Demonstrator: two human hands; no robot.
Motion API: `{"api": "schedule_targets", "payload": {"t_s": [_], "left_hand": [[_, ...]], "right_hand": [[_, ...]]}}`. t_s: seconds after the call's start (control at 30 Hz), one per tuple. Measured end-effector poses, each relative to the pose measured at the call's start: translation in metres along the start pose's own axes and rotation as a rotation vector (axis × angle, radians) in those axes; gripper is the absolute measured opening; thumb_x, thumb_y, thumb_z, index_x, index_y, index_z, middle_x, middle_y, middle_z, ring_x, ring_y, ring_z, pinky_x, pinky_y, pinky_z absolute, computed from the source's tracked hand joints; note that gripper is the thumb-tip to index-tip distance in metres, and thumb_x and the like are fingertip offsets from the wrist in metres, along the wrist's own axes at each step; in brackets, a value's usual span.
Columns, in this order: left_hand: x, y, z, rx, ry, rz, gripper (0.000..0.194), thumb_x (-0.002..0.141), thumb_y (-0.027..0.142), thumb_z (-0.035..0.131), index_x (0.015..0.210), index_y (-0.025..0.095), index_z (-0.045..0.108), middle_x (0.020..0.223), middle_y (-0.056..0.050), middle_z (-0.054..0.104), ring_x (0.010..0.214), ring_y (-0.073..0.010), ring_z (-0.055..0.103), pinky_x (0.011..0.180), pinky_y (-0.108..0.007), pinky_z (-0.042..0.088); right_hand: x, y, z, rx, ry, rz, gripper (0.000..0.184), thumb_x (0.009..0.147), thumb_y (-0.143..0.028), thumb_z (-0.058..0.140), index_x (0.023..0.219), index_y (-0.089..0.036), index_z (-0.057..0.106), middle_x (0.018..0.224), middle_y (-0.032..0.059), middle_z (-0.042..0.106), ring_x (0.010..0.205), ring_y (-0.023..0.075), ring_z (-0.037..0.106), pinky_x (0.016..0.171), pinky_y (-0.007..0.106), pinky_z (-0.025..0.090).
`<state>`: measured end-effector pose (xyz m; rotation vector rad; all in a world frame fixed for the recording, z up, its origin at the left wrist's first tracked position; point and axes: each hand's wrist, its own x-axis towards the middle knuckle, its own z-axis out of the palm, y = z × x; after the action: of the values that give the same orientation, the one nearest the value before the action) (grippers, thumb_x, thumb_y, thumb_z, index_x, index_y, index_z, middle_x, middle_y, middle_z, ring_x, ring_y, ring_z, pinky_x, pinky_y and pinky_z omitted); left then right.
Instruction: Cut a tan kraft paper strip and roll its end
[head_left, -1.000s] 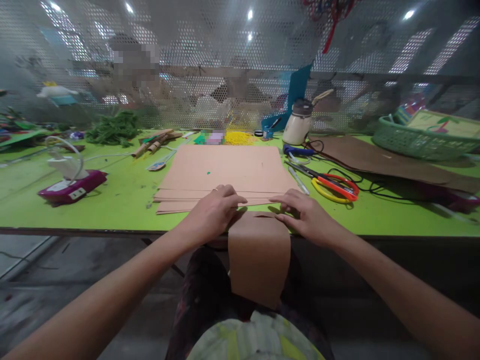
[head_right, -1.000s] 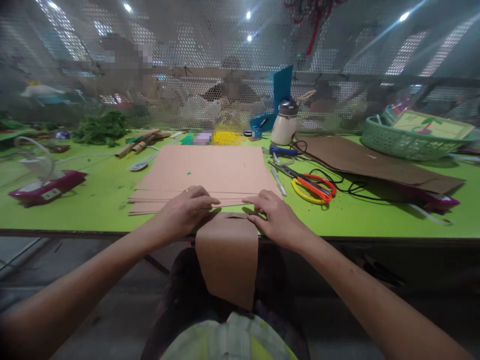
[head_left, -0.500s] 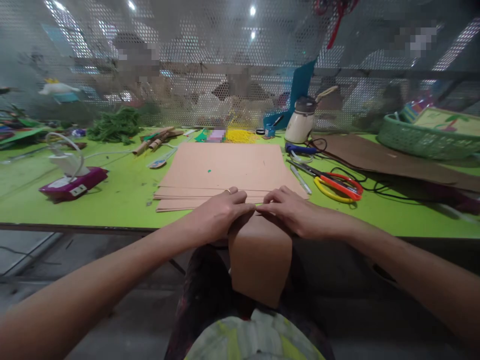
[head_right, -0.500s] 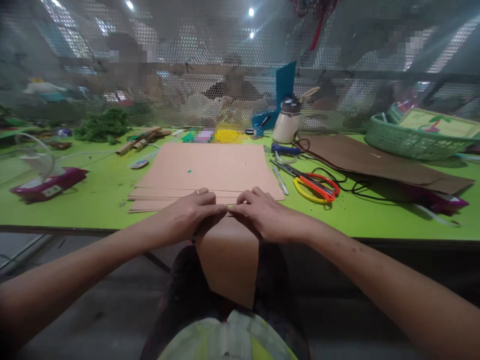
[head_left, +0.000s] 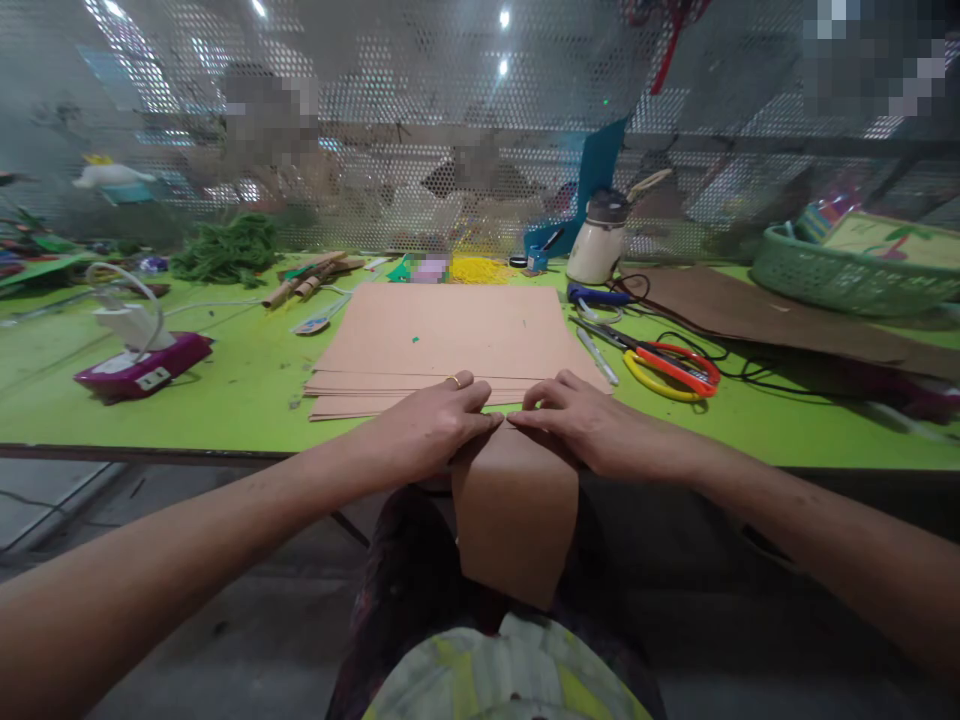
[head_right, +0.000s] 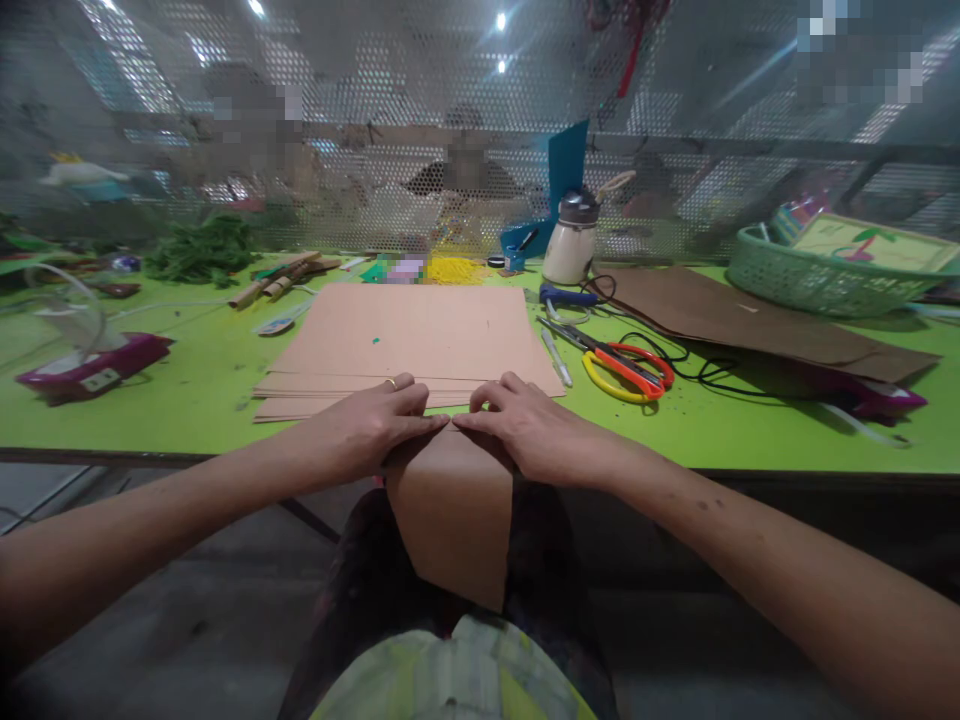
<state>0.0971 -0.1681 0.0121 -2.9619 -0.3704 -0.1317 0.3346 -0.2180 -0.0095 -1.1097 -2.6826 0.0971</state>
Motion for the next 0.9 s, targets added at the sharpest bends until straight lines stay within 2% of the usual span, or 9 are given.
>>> {"api": "schedule_targets", "payload": {"t_s": [0.2,0.53,0.73,0.9], "left_hand": [[0.001,-0.002,0.000,0.021,0.002,0.024,0.040,0.071,0.020,0.063,0.110,0.014,0.057,0.089,-0.009,0.050,0.085,-0.0233,0.044,0.072,-0.032,0.038],[-0.002,-0.005,-0.003,0.067,-0.015,0.064,0.027,0.085,0.019,0.050,0.111,0.014,0.057,0.089,-0.009,0.052,0.085,-0.0212,0.047,0.074,-0.031,0.038],[-0.003,-0.007,-0.002,0.054,-0.017,0.082,0.023,0.086,0.019,0.048,0.107,0.014,0.058,0.089,-0.010,0.053,0.083,-0.0209,0.046,0.074,-0.031,0.038],[-0.008,-0.007,-0.007,0.068,-0.035,0.117,0.022,0.085,0.011,0.044,0.100,0.013,0.059,0.089,-0.011,0.054,0.084,-0.0214,0.046,0.075,-0.032,0.037]], "right_hand": [[-0.002,0.000,0.001,0.001,0.030,-0.021,0.047,0.081,-0.011,0.053,0.125,-0.027,0.051,0.112,0.0103,0.053,0.097,0.0233,0.042,0.083,0.042,0.040],[-0.010,-0.003,0.001,-0.027,0.048,0.004,0.042,0.083,-0.008,0.049,0.123,-0.021,0.053,0.116,0.0110,0.054,0.104,0.0237,0.043,0.085,0.042,0.041],[-0.020,0.000,0.004,0.049,0.138,-0.008,0.037,0.084,-0.008,0.045,0.118,-0.019,0.057,0.116,0.0118,0.057,0.108,0.0236,0.045,0.088,0.043,0.043],[-0.028,0.001,0.005,0.068,0.144,0.010,0.040,0.081,-0.002,0.043,0.116,-0.015,0.057,0.117,0.0137,0.058,0.111,0.0238,0.045,0.091,0.044,0.043]]}}
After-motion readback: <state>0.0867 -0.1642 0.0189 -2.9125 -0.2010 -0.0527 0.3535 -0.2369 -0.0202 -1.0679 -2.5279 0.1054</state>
